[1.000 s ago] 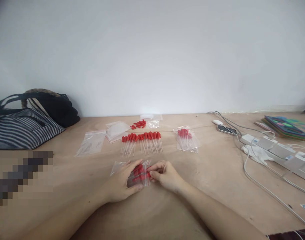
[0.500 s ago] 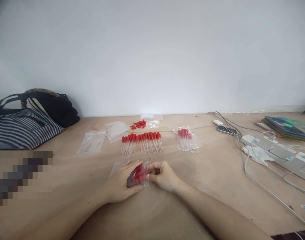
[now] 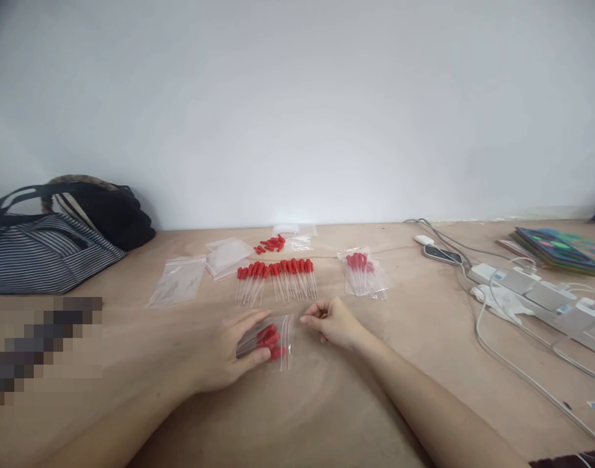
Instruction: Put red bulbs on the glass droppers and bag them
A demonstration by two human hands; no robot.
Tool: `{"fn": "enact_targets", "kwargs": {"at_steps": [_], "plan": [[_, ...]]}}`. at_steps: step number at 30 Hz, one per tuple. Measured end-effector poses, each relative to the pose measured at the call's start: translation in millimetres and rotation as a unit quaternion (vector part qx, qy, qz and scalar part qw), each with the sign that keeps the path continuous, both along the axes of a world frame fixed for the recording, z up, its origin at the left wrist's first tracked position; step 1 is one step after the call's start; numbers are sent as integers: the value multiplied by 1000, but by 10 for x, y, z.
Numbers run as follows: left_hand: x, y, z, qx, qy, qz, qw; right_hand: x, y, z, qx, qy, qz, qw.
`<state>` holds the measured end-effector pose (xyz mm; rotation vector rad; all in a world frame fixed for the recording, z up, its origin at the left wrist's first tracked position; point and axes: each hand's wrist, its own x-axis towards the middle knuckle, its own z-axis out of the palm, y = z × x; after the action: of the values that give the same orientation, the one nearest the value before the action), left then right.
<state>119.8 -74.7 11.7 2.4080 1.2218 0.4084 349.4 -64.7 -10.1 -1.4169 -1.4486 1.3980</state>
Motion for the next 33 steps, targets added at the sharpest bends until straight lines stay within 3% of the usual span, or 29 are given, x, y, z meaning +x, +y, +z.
{"fn": "enact_targets", "kwargs": {"at_steps": [5,10,16,24,28,33], "plan": [[-37,46,-45,7,2,-27,1000,-116,-94,13,-27,-22,109,993],[-24,23,-43,-16,3,-64,998,-182,-170,2,66,-15,229,971],[-77,38,34,-18,20,-86,996,-61,-37,-33,180,-103,67,976],[-66,55,-6,-13,5,-121,993,-277,34,-116,90,-88,110,986],[-63,67,-26,10,-16,-118,993,-254,8,-177,31,-2,102,994],[-72,130,-164,119,-90,-77,986,-152,22,-234,109,113,65,985]]}}
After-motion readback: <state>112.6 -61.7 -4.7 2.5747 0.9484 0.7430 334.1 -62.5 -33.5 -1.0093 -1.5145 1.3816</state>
